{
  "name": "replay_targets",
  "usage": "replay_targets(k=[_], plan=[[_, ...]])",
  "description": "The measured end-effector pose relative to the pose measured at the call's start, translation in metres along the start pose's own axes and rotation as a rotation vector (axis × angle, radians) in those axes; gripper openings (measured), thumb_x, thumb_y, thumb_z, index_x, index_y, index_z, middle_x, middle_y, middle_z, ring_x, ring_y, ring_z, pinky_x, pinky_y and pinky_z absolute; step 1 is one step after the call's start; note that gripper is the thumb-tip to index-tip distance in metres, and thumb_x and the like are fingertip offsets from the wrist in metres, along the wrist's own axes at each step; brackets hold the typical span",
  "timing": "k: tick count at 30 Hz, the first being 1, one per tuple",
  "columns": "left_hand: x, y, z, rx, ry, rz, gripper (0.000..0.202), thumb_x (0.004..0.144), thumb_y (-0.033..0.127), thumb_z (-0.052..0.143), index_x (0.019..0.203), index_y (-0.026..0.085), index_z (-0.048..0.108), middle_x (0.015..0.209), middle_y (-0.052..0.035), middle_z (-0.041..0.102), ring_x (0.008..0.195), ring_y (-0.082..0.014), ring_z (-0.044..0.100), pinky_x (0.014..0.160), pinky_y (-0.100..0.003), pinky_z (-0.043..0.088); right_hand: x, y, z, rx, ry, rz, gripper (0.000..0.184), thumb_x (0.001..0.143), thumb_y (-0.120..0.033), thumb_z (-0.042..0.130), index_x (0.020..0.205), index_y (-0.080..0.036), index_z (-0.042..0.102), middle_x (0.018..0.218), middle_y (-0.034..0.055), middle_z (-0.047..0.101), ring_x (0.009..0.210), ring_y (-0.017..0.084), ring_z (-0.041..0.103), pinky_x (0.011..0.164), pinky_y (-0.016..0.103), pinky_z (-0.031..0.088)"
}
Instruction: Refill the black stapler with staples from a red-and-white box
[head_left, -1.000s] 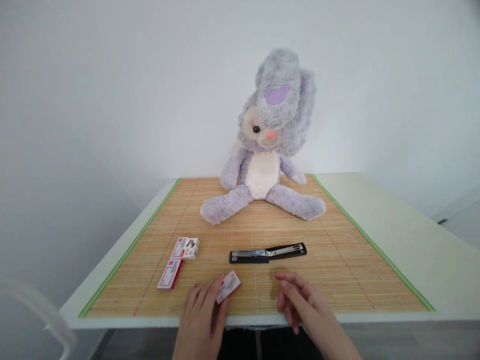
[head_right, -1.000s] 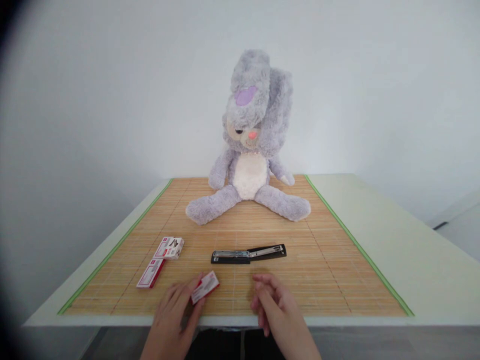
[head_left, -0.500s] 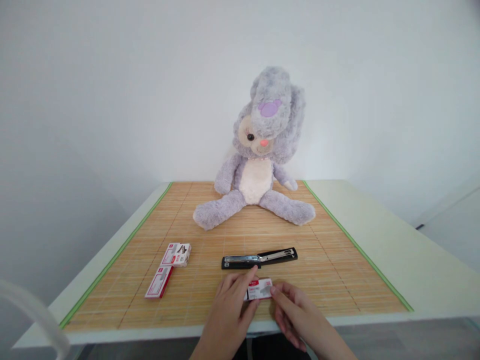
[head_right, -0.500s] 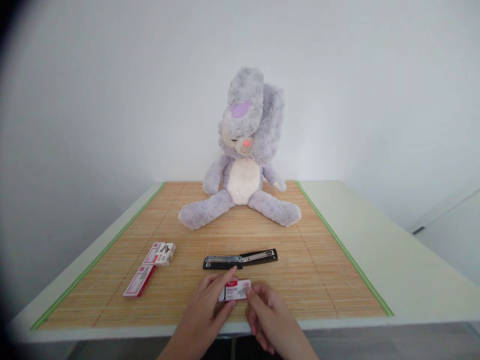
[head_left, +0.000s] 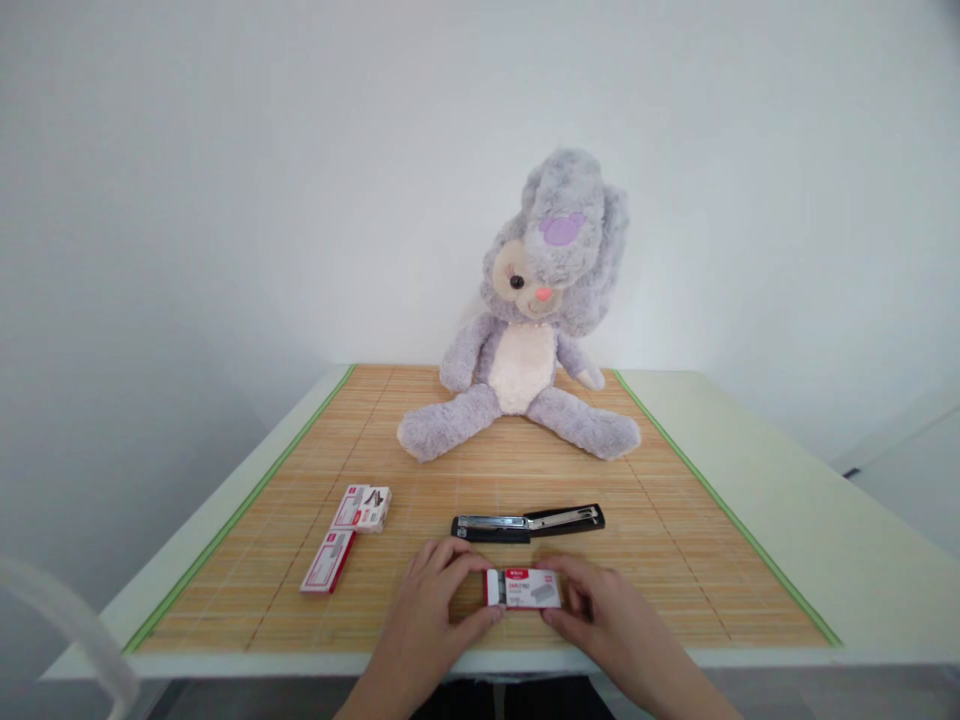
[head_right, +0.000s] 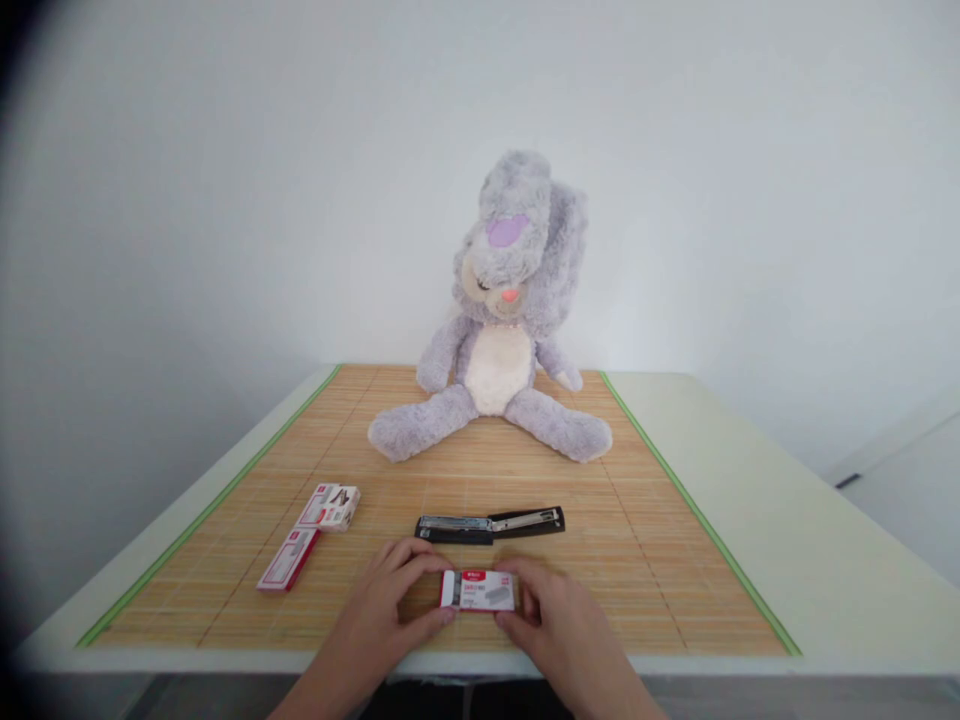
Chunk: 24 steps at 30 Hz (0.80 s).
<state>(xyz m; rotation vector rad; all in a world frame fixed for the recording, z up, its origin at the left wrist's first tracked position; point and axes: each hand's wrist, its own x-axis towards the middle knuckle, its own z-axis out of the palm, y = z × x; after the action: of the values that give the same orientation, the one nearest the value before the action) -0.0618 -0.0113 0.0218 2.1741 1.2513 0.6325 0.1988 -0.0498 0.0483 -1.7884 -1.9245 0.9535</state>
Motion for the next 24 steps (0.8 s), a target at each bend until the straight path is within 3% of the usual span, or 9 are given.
replay_targets(k=[5, 9, 14, 18, 24], plan=[[-0.001, 0.000, 0.001, -0.007, 0.013, -0.017, 0.031, 0.085, 0.038, 0.077, 0.115, 0.033, 0.071, 0.124, -0.0037, 0.064, 0.120, -0.0263, 0.057, 0.102, -0.041, 0.045, -0.003, 0.014, -0.012, -0.041, 0.006, 0.002, 0.044, 0.085, -0.025, 0.066, 0.129, -0.029, 0.068, 0.072, -0.0047, 0.060, 0.068, 0.017, 0.061, 0.063, 0.026, 0.036], [-0.001, -0.001, 0.003, 0.000, 0.032, -0.018, 0.031, 0.085, 0.038, 0.077, 0.115, 0.033, 0.071, 0.124, -0.0040, 0.064, 0.119, -0.0267, 0.057, 0.102, -0.041, 0.044, -0.001, 0.001, -0.013, -0.037, 0.052, -0.013, 0.049, 0.087, -0.031, 0.069, 0.136, -0.029, 0.064, 0.068, -0.0055, 0.059, 0.064, 0.016, 0.057, 0.061, 0.026, 0.035], [-0.003, 0.000, 0.002, -0.008, 0.045, -0.015, 0.033, 0.083, 0.035, 0.080, 0.114, 0.034, 0.071, 0.123, -0.0025, 0.065, 0.119, -0.0260, 0.057, 0.102, -0.040, 0.044, 0.017, -0.043, -0.004, -0.122, 0.056, -0.084, 0.014, 0.089, -0.030, 0.067, 0.093, -0.030, 0.080, 0.072, -0.0018, 0.071, 0.067, 0.017, 0.062, 0.062, 0.026, 0.034], [-0.004, 0.003, 0.000, -0.017, 0.052, -0.029, 0.034, 0.079, 0.031, 0.083, 0.111, 0.034, 0.072, 0.122, -0.0014, 0.065, 0.118, -0.0257, 0.058, 0.100, -0.040, 0.044, 0.035, -0.063, 0.000, -0.297, -0.014, -0.171, 0.013, 0.081, -0.024, 0.071, 0.084, -0.031, 0.082, 0.076, -0.0006, 0.077, 0.073, 0.019, 0.067, 0.064, 0.027, 0.034], [-0.003, 0.006, -0.002, -0.062, 0.071, -0.031, 0.031, 0.079, 0.034, 0.084, 0.108, 0.033, 0.073, 0.119, -0.0026, 0.067, 0.116, -0.0261, 0.058, 0.098, -0.039, 0.045, 0.049, -0.072, 0.002, -0.502, -0.075, -0.269, 0.018, 0.078, -0.018, 0.067, 0.079, -0.028, 0.082, 0.080, 0.0032, 0.080, 0.075, 0.021, 0.070, 0.064, 0.029, 0.032]])
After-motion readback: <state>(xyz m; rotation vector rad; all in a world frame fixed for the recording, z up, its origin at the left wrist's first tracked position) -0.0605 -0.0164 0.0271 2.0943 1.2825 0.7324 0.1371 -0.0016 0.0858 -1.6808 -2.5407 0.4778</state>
